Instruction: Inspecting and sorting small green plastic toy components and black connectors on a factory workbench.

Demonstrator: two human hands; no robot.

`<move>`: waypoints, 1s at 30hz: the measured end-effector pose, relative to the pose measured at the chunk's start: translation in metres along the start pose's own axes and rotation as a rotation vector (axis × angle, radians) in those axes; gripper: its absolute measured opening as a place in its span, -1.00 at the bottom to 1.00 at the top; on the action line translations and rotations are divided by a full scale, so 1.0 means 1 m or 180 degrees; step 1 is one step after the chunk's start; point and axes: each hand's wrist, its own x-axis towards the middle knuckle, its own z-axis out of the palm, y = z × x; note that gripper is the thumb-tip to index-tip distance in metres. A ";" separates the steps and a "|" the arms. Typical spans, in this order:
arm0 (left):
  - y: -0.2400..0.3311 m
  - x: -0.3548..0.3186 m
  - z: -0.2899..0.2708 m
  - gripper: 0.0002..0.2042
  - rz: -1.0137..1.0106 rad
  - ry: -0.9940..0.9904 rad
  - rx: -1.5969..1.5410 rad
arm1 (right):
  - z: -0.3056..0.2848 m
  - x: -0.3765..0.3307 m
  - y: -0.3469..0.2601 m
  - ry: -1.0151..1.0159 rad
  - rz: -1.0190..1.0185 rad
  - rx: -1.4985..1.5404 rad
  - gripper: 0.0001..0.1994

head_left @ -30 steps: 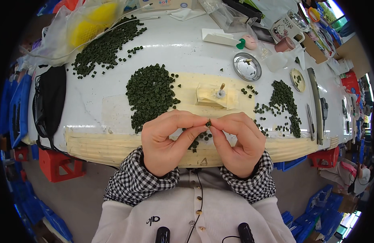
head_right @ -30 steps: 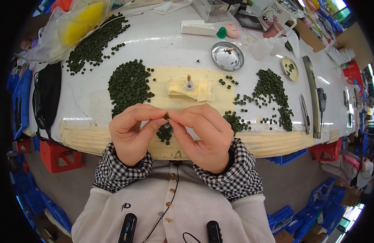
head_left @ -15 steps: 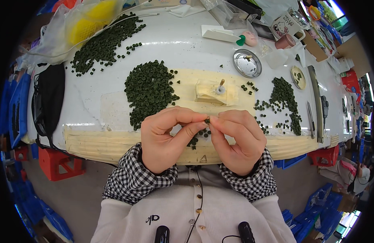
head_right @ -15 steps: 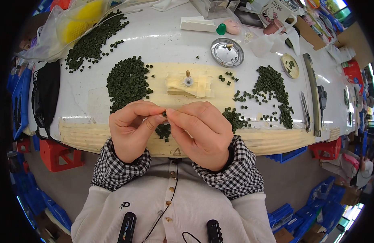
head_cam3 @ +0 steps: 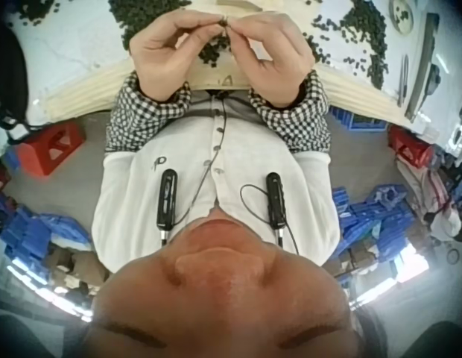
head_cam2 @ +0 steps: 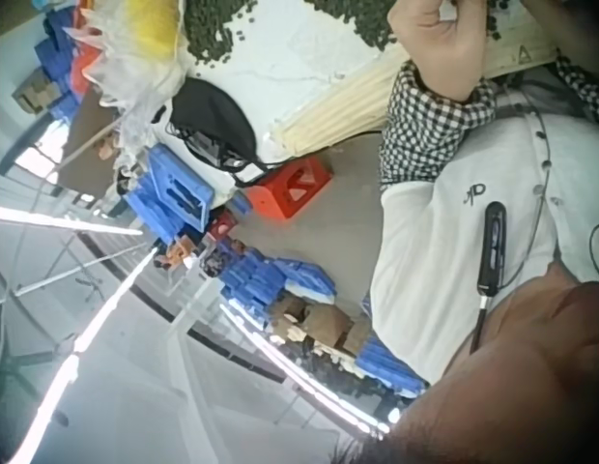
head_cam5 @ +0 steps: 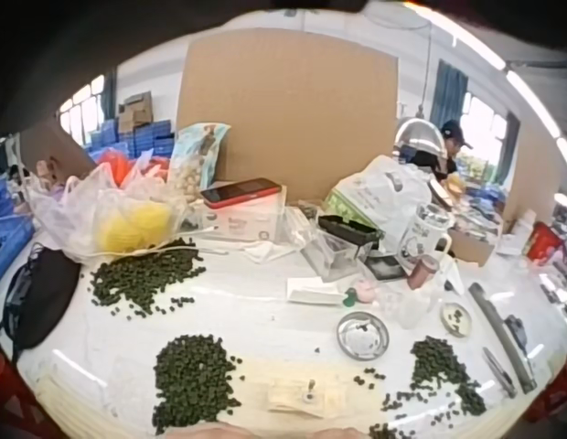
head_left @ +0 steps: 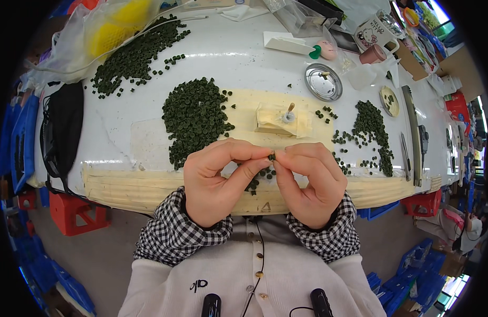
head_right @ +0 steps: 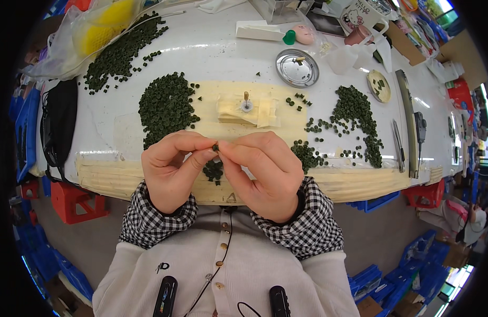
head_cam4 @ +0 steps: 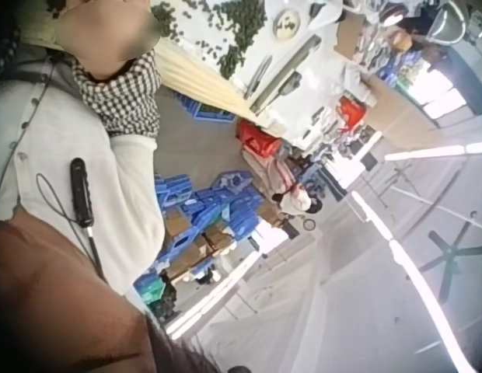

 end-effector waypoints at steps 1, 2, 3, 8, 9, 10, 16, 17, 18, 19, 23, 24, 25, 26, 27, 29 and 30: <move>0.000 -0.001 0.000 -0.87 -0.0121 -0.0003 -0.0135 | 0.000 0.001 0.000 0.0002 -0.0090 -0.0034 -0.74; -0.001 -0.001 0.000 -0.87 -0.0241 -0.0006 -0.0271 | 0.000 0.002 0.001 0.0003 -0.0181 -0.0068 -0.74; -0.001 -0.002 0.000 -0.87 -0.0360 -0.0007 -0.0407 | -0.001 0.002 0.001 0.0004 -0.0274 -0.0101 -0.73; 0.000 0.000 -0.001 -0.87 -0.0427 -0.0028 -0.0458 | 0.001 -0.001 0.001 -0.0009 -0.0205 -0.0130 -0.73; 0.000 0.000 -0.001 -0.87 -0.0431 -0.0024 -0.0441 | 0.001 -0.002 0.001 -0.0003 -0.0158 -0.0138 -0.73; 0.000 0.000 -0.001 -0.86 -0.0392 0.0006 -0.0455 | 0.002 -0.001 0.000 -0.0012 -0.0155 -0.0136 -0.73; 0.003 0.000 -0.007 -0.86 -0.0216 -0.0179 -0.0087 | -0.005 0.003 -0.005 -0.0035 0.0061 -0.0132 -0.74; 0.005 0.000 -0.007 -0.86 -0.0186 -0.0158 0.0000 | -0.012 0.007 -0.003 -0.0016 0.0120 -0.0179 -0.75; 0.006 0.000 -0.007 -0.86 -0.0150 -0.0163 0.0066 | -0.019 0.012 -0.003 0.0015 0.0188 -0.0255 -0.76; 0.005 0.000 -0.007 -0.86 -0.0108 -0.0141 0.0103 | -0.026 0.020 -0.003 -0.0046 0.0245 -0.0444 -0.77; 0.001 0.000 -0.007 -0.86 -0.0028 -0.0094 0.0118 | -0.037 0.045 0.018 -0.0199 0.0115 -0.1067 -0.83; 0.000 -0.001 -0.008 -0.85 -0.0042 -0.0066 0.0132 | -0.035 0.049 0.024 -0.0299 0.0078 -0.1151 -0.84; 0.000 -0.001 -0.008 -0.85 -0.0050 -0.0040 0.0104 | -0.033 0.051 0.029 -0.0400 0.0041 -0.1237 -0.85; -0.001 -0.002 -0.007 -0.85 -0.0058 -0.0013 0.0075 | -0.029 0.052 0.033 -0.0428 0.0039 -0.1102 -0.87; -0.001 -0.002 -0.007 -0.85 -0.0069 0.0033 0.0057 | -0.026 0.053 0.033 -0.0480 0.0066 -0.1073 -0.87; 0.001 -0.001 -0.004 -0.86 -0.0103 0.0178 -0.0061 | -0.020 0.055 0.034 -0.0586 0.0118 -0.1019 -0.88; 0.001 -0.001 -0.003 -0.87 -0.0128 0.0252 -0.0116 | -0.018 0.053 0.035 -0.0564 0.0166 -0.0888 -0.89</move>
